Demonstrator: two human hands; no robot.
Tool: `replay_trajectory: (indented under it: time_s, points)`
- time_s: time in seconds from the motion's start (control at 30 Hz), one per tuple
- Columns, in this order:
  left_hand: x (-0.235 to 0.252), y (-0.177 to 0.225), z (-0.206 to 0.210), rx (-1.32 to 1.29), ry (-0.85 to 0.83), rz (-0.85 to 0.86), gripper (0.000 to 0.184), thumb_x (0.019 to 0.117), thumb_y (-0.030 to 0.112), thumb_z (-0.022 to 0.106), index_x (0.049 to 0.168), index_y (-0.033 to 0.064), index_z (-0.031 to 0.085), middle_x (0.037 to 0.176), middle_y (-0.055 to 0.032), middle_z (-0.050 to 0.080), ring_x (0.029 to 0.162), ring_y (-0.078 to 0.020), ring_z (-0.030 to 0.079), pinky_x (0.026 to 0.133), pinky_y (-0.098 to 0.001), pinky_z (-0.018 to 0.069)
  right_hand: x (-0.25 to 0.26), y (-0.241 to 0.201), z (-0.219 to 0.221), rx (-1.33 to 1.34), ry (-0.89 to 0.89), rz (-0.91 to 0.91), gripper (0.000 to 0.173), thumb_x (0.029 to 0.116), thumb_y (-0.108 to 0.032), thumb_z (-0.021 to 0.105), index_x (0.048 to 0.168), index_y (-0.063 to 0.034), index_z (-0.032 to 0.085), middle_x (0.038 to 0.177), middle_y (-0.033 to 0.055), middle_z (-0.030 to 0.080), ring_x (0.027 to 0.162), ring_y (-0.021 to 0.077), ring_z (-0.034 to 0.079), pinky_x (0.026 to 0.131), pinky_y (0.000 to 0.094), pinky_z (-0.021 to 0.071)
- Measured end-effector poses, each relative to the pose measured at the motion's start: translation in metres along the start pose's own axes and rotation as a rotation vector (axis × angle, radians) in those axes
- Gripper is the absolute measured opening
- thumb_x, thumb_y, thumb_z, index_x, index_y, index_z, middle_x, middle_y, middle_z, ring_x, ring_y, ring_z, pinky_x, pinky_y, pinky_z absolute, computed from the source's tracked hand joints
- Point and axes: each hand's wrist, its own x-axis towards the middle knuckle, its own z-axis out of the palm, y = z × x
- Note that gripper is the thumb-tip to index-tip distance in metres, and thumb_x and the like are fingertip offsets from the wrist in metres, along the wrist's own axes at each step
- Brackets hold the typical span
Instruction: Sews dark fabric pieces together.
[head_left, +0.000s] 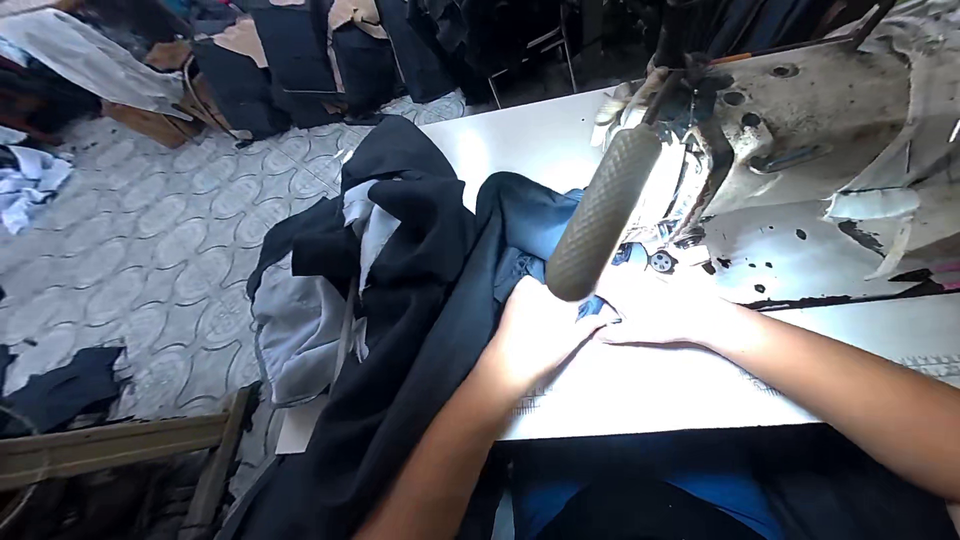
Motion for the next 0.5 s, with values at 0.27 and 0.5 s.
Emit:
replay_trajectory:
  time_s: [0.27,0.5]
  points:
    - [0.007,-0.009,0.036,-0.827,0.453,-0.125,0.017,0.086,0.011,0.077,0.094,0.0026,0.064,0.087,-0.0013,0.068,0.085,-0.0022,0.066,0.082,-0.0219,0.0554,-0.02,0.021,0.02,0.248,0.542,-0.037,0.047,0.092,-0.026,0.07,0.135,-0.0074,0.065,0.126,0.0068,0.071,0.115,0.0134,0.065,0.101,0.034,0.05]
    - [0.003,-0.011,0.041,-0.623,0.538,0.048,0.031,0.085,0.019,0.079,0.111,0.0036,0.072,0.101,-0.0004,0.074,0.094,-0.0029,0.067,0.093,-0.0248,0.052,-0.011,0.029,0.033,0.075,0.775,-0.294,0.014,0.0923,-0.015,0.067,0.089,-0.0056,0.077,0.088,0.0078,0.074,0.091,0.0173,0.068,0.093,0.0339,0.0472]
